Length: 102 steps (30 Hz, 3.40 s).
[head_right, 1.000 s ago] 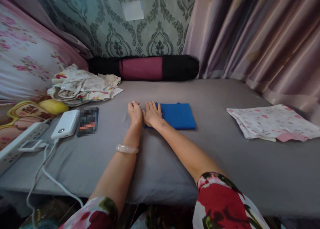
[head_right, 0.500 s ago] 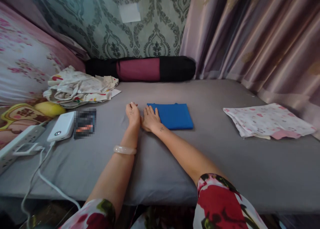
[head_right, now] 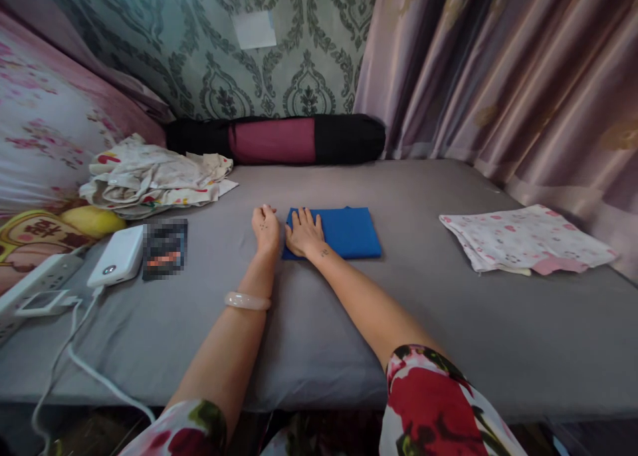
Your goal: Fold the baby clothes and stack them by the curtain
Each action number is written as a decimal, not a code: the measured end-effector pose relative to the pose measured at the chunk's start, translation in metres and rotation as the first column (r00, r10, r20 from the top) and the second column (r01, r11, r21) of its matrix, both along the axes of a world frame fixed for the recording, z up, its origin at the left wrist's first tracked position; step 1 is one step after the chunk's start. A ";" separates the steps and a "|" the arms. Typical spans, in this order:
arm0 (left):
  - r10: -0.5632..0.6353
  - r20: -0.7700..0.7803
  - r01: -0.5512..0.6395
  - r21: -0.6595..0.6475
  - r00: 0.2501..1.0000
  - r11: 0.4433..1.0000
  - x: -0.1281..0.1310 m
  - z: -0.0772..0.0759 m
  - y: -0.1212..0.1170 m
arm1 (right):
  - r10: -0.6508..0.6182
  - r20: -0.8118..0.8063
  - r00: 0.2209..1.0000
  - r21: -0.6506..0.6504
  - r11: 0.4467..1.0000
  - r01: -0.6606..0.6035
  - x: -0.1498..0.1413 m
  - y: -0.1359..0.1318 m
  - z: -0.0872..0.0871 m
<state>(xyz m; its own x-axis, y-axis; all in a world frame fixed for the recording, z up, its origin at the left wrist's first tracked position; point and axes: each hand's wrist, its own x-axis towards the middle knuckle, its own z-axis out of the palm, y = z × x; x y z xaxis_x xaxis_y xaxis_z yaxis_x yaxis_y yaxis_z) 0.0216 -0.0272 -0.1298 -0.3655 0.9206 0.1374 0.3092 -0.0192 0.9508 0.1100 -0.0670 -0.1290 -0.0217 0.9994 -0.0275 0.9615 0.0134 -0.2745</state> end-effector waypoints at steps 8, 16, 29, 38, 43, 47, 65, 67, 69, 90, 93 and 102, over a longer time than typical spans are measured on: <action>-0.109 -0.079 0.110 0.020 0.991 0.994 0.012 0.002 -0.009 | -0.110 -0.001 0.994 0.062 0.992 0.109 0.030 -0.003 0.003; -0.172 -0.189 0.183 0.047 0.967 0.982 0.018 0.002 -0.016 | -0.146 0.027 0.989 -0.016 0.989 0.147 0.038 -0.002 -0.009; -0.356 -0.489 0.449 0.085 0.797 0.889 0.025 -0.014 -0.018 | -0.127 0.101 0.987 0.110 0.987 0.115 0.075 -0.021 0.004; -0.367 -0.562 0.479 0.059 0.741 0.876 0.024 -0.019 -0.017 | -0.157 0.117 0.981 0.115 0.983 0.144 0.083 -0.025 -0.016; -0.344 -0.641 0.476 0.039 0.687 0.879 0.023 -0.018 -0.018 | -0.149 0.098 0.984 0.112 0.984 0.138 0.083 -0.026 -0.011; -0.329 -0.678 0.479 0.039 0.657 0.877 0.022 -0.018 -0.018 | -0.158 0.098 0.983 0.167 0.976 0.140 0.091 -0.033 0.001; -0.393 -0.738 0.521 -0.066 0.548 0.851 0.022 -0.012 -0.023 | -0.225 0.106 0.969 0.071 0.973 0.219 0.112 -0.038 -0.006; -0.392 -0.745 0.523 -0.068 0.540 0.849 0.023 -0.010 -0.025 | -0.255 0.094 0.962 0.087 0.965 0.247 0.114 -0.039 -0.004; -0.382 -0.757 0.517 -0.069 0.530 0.853 0.024 -0.008 -0.027 | -0.292 0.100 0.951 0.129 0.952 0.278 0.117 -0.040 -0.003; -0.380 -0.895 0.442 -0.250 0.234 0.861 0.030 0.013 -0.010 | -0.252 0.165 0.954 -0.024 0.966 0.259 0.138 -0.018 0.024; -0.439 -0.881 0.447 -0.324 0.179 0.834 0.029 0.024 0.014 | -0.239 0.168 0.956 -0.077 0.964 0.255 0.154 -0.005 0.037; -0.668 -0.703 0.443 -0.531 0.244 0.722 0.031 0.027 0.076 | -0.082 0.195 0.977 -0.277 0.951 0.135 0.177 0.030 0.050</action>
<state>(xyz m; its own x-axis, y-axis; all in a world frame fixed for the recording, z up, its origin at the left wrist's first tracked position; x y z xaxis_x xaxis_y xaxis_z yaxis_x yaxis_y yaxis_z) 0.0521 0.0484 -0.1033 0.4371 0.8837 -0.1672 0.8872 -0.3931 0.2416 0.2872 -0.0372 -0.0786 0.1180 0.9443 -0.3071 0.9862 -0.1475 -0.0746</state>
